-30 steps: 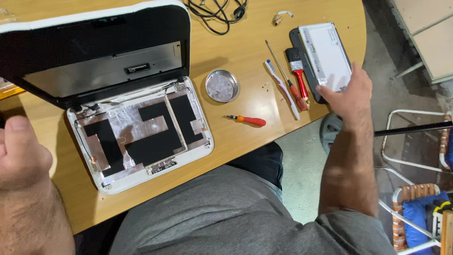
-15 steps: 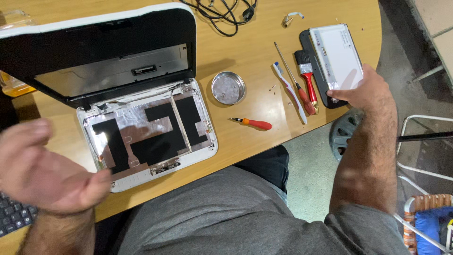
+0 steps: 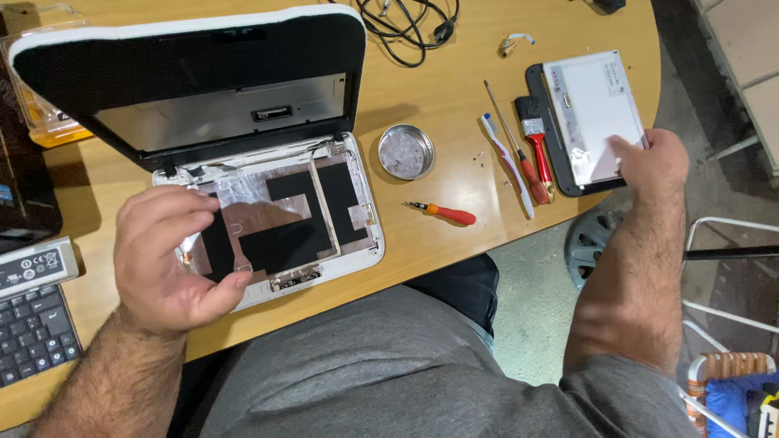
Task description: The person uses a screwdriver to remove screws from the back of a disassembled laptop. They then place a metal cover over the internal components and flip the laptop over. Finally, they connect a ribbon cable to a new screen and place the screen into the laptop frame.
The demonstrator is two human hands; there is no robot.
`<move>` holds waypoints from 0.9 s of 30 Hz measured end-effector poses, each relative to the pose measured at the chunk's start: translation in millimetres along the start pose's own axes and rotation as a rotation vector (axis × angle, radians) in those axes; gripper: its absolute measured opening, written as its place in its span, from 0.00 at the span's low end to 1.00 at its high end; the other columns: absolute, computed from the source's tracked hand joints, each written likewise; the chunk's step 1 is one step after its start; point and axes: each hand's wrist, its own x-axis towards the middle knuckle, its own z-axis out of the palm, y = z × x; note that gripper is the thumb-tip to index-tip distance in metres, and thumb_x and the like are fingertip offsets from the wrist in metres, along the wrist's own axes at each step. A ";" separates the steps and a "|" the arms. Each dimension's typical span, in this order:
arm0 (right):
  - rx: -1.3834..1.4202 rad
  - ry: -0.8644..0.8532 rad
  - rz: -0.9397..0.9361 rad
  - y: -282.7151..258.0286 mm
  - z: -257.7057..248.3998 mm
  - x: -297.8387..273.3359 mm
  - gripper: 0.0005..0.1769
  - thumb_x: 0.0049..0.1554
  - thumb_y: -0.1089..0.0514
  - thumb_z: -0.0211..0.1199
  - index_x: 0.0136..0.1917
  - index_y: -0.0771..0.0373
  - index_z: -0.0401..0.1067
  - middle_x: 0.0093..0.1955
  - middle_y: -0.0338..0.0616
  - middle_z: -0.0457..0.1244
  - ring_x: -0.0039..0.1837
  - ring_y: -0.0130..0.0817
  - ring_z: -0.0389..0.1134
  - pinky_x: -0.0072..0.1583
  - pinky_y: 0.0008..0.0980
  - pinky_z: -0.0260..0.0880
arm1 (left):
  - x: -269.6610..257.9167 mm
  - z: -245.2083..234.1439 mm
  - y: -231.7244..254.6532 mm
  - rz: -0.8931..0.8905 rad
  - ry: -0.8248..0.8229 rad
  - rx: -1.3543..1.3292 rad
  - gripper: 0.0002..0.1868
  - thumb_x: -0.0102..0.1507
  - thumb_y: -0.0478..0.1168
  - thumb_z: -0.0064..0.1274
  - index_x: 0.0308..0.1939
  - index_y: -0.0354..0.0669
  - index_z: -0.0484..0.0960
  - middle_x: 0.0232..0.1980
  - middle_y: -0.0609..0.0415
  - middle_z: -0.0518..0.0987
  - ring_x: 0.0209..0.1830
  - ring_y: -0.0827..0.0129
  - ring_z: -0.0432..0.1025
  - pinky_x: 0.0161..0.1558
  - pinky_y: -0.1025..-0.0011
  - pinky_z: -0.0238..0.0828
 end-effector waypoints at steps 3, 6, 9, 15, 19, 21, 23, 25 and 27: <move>0.055 0.072 0.037 15.3 4.3 10.7 0.23 0.70 0.48 0.60 0.37 0.63 0.76 0.33 0.40 0.64 0.37 0.38 0.65 0.43 0.43 0.66 | 3.0 0.2 0.2 0.001 -0.015 -0.024 0.30 0.59 0.52 0.63 0.53 0.33 0.73 0.51 0.37 0.79 0.53 0.46 0.75 0.60 0.48 0.71; 0.074 0.224 -0.079 44.5 10.4 30.0 0.18 0.72 0.50 0.64 0.47 0.65 0.80 0.43 0.41 0.69 0.42 0.39 0.69 0.42 0.45 0.70 | 4.1 0.7 0.9 -0.010 -0.025 -0.030 0.29 0.60 0.53 0.62 0.53 0.34 0.73 0.52 0.39 0.78 0.53 0.48 0.75 0.60 0.51 0.71; 0.409 0.355 0.084 10.5 -8.6 4.2 0.07 0.64 0.54 0.68 0.54 0.57 0.78 0.51 0.39 0.73 0.49 0.29 0.76 0.46 0.29 0.81 | 0.5 -1.0 -3.4 -0.037 -0.056 -0.033 0.29 0.60 0.51 0.63 0.54 0.33 0.74 0.53 0.39 0.78 0.54 0.47 0.75 0.60 0.50 0.70; 0.475 0.411 -0.183 18.0 -24.9 -14.0 0.05 0.71 0.56 0.66 0.60 0.52 0.75 0.47 0.28 0.65 0.44 0.18 0.64 0.44 0.24 0.65 | 4.4 -2.4 5.1 -0.203 -0.032 -0.122 0.19 0.59 0.40 0.65 0.47 0.30 0.81 0.47 0.39 0.81 0.48 0.52 0.76 0.54 0.60 0.74; 0.666 0.278 -0.370 -46.7 -26.7 -93.7 0.05 0.79 0.61 0.56 0.68 0.58 0.68 0.60 0.38 0.63 0.58 0.25 0.66 0.55 0.27 0.67 | 8.1 -3.2 13.7 -0.346 0.012 -0.302 0.14 0.60 0.33 0.61 0.48 0.31 0.78 0.42 0.42 0.81 0.41 0.60 0.77 0.47 0.67 0.79; 0.652 0.263 -0.630 -79.4 -27.9 -137.8 0.08 0.80 0.71 0.58 0.71 0.71 0.64 0.61 0.54 0.61 0.61 0.39 0.63 0.63 0.32 0.65 | 12.8 -1.9 17.1 -0.339 -0.059 -0.469 0.13 0.63 0.32 0.56 0.52 0.37 0.76 0.42 0.51 0.82 0.38 0.71 0.79 0.36 0.80 0.80; 0.710 0.258 -0.662 -113.5 -19.4 -167.2 0.11 0.76 0.70 0.63 0.69 0.73 0.66 0.60 0.55 0.63 0.59 0.39 0.64 0.60 0.32 0.65 | 21.6 0.7 30.3 -0.411 -0.122 -0.546 0.19 0.63 0.33 0.57 0.58 0.38 0.73 0.48 0.50 0.83 0.41 0.72 0.80 0.39 0.80 0.81; 0.764 0.252 -0.696 -147.9 -14.9 -197.3 0.14 0.72 0.68 0.67 0.67 0.75 0.69 0.60 0.56 0.65 0.57 0.39 0.66 0.57 0.32 0.66 | 28.6 5.2 42.4 -0.484 -0.180 -0.625 0.25 0.62 0.34 0.58 0.63 0.40 0.71 0.55 0.49 0.83 0.43 0.73 0.80 0.41 0.81 0.83; 0.701 0.262 -0.758 -183.2 -12.9 -227.6 0.16 0.67 0.63 0.69 0.63 0.75 0.71 0.57 0.55 0.65 0.55 0.40 0.66 0.56 0.30 0.65 | 34.2 10.7 53.2 -0.616 -0.234 -0.785 0.30 0.60 0.30 0.56 0.66 0.33 0.68 0.56 0.44 0.80 0.42 0.72 0.78 0.38 0.80 0.81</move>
